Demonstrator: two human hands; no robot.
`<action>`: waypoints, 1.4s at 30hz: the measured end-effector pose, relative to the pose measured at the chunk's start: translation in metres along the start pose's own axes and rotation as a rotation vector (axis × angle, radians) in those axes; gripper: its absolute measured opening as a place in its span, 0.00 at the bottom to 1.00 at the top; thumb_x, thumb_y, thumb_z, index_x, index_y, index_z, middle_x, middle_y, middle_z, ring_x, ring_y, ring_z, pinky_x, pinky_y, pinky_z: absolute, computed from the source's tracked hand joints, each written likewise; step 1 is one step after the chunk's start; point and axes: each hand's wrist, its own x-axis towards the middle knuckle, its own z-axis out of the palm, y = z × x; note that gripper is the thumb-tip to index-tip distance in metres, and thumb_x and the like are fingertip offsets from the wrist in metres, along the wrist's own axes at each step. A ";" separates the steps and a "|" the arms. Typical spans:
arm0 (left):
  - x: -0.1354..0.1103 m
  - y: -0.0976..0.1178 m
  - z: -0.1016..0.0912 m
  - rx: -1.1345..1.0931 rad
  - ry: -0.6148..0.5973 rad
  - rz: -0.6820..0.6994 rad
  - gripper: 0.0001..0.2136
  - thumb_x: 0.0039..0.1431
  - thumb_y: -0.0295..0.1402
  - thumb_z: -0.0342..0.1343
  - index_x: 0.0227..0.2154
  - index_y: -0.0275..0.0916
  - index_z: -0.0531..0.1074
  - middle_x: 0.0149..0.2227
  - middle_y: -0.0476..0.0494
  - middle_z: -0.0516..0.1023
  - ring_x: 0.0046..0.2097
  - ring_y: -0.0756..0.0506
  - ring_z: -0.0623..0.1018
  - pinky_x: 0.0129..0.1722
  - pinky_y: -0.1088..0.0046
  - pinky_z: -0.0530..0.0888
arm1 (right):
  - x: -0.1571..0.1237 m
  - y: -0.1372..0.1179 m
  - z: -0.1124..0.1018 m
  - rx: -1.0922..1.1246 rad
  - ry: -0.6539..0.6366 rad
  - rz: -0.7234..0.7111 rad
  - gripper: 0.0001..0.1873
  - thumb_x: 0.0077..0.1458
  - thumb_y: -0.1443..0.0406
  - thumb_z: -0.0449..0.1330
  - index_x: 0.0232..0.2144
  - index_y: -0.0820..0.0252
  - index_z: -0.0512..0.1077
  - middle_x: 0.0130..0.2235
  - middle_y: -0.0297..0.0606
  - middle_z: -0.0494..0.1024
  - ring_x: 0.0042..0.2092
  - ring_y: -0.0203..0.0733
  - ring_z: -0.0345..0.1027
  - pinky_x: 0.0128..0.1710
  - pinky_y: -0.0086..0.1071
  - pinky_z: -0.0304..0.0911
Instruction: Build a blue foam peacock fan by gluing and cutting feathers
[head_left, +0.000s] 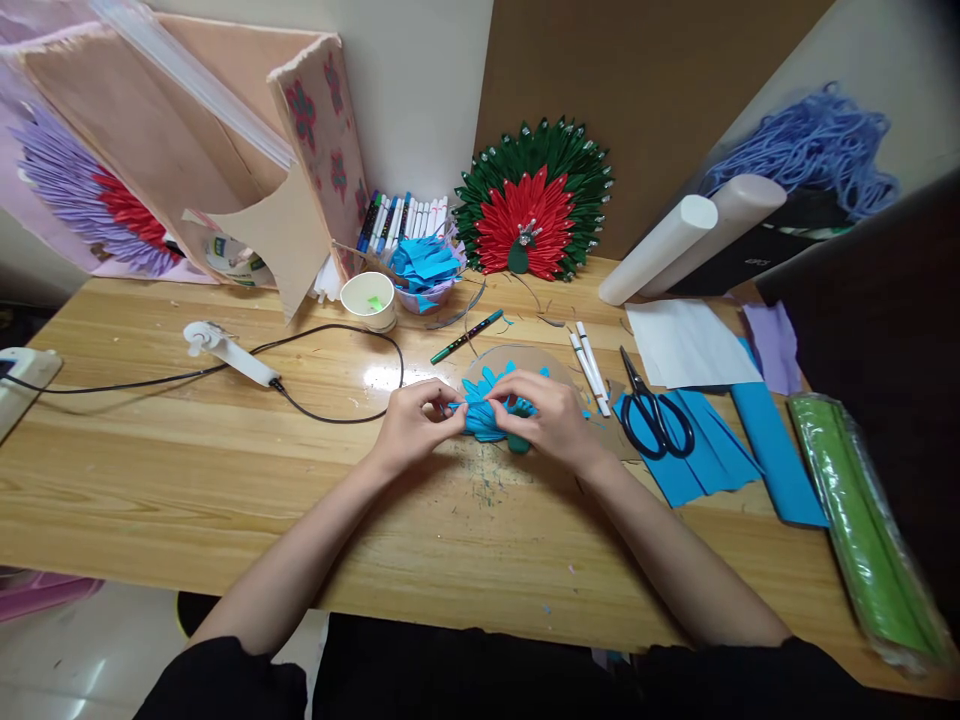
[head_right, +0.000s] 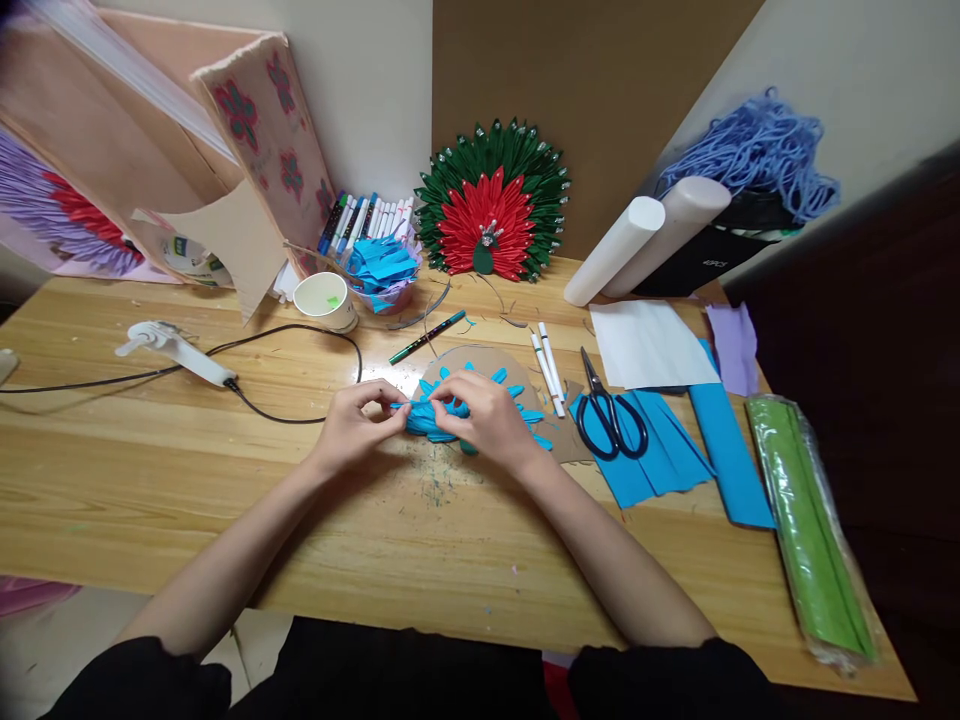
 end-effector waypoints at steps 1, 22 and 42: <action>0.000 0.000 0.000 -0.001 -0.003 0.000 0.06 0.49 0.32 0.57 0.25 0.34 0.72 0.25 0.46 0.72 0.28 0.52 0.69 0.26 0.79 0.67 | 0.000 0.000 0.000 0.010 0.001 0.003 0.03 0.54 0.68 0.57 0.31 0.60 0.71 0.31 0.38 0.74 0.32 0.37 0.66 0.32 0.31 0.64; 0.006 -0.005 0.007 -0.390 -0.144 -0.285 0.08 0.44 0.34 0.61 0.25 0.33 0.74 0.26 0.46 0.78 0.28 0.50 0.75 0.33 0.74 0.72 | -0.007 0.002 0.011 -0.324 -0.014 -0.270 0.07 0.56 0.69 0.53 0.31 0.60 0.71 0.31 0.42 0.75 0.35 0.41 0.66 0.35 0.35 0.65; -0.003 0.000 0.004 0.107 -0.006 0.186 0.04 0.51 0.31 0.57 0.26 0.36 0.73 0.27 0.45 0.75 0.30 0.50 0.73 0.31 0.75 0.69 | -0.001 -0.010 0.008 0.141 -0.010 0.196 0.03 0.48 0.70 0.59 0.25 0.60 0.69 0.27 0.34 0.72 0.28 0.35 0.64 0.29 0.29 0.62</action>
